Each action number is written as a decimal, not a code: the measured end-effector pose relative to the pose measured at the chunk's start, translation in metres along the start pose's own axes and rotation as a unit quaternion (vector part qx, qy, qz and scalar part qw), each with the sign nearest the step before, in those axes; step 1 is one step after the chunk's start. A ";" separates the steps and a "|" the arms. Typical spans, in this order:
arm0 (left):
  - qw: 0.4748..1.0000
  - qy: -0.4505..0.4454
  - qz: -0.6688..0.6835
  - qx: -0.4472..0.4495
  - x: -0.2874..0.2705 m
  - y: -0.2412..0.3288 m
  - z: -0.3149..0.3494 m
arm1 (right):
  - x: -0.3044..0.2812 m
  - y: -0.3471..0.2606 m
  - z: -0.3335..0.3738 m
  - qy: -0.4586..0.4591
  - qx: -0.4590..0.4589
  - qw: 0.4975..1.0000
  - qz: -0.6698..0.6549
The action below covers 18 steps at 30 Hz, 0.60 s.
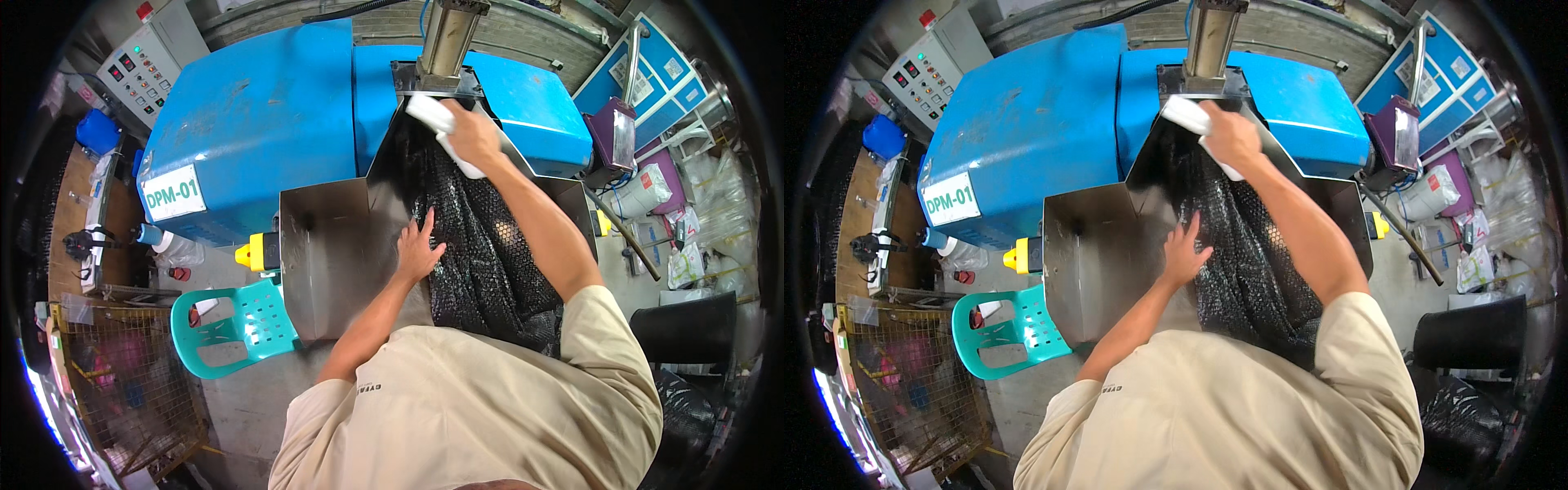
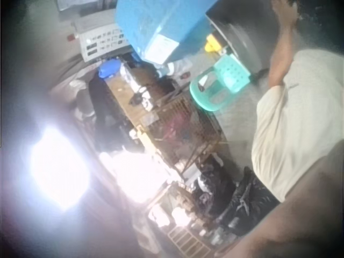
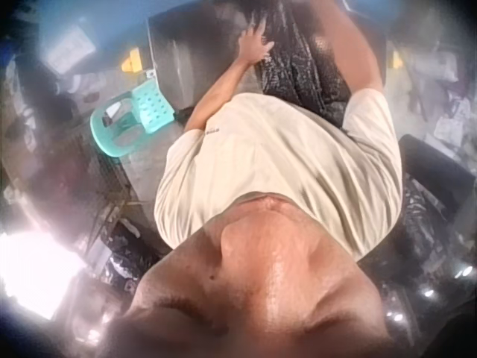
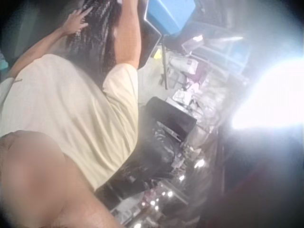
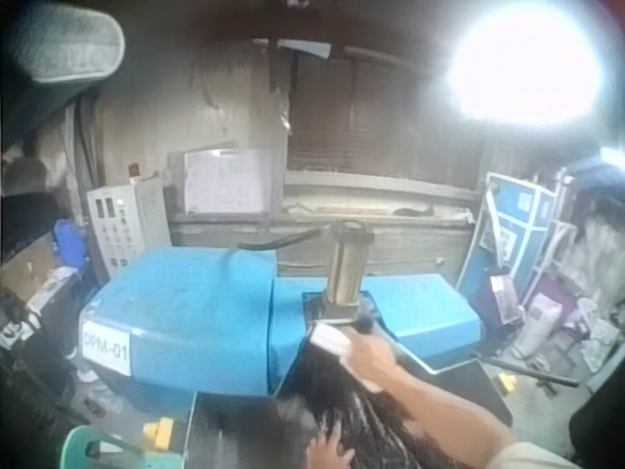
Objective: The person records data on a clipboard using a calculator and pen, then pours a white granular substance from a container into a blue industrial machine. The person also adjusts a purple component on the machine and moves a black mesh bag.
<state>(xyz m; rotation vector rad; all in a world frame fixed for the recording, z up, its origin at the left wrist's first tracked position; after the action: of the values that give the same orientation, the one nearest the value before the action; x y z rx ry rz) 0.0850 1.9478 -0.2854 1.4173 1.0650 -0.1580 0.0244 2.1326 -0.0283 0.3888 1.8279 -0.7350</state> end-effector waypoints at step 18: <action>0.994 0.076 0.064 -0.053 0.021 -0.019 -0.021 | -0.162 0.277 0.342 0.225 0.428 0.794 -0.369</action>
<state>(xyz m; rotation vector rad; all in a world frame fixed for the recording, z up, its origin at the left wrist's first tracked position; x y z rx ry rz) 0.0737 1.9712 -0.3086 1.4146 1.0864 0.1001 0.4930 2.1330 -0.0409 0.4388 1.9823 -2.2110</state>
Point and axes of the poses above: each hand's wrist, its own z-axis away from the middle knuckle, its own x-axis out of the palm, y = z × x, the point moved 10 cm from there along -z, towards the middle knuckle, and after that the axes turned 12 degrees about x, right-handed, at the moved point
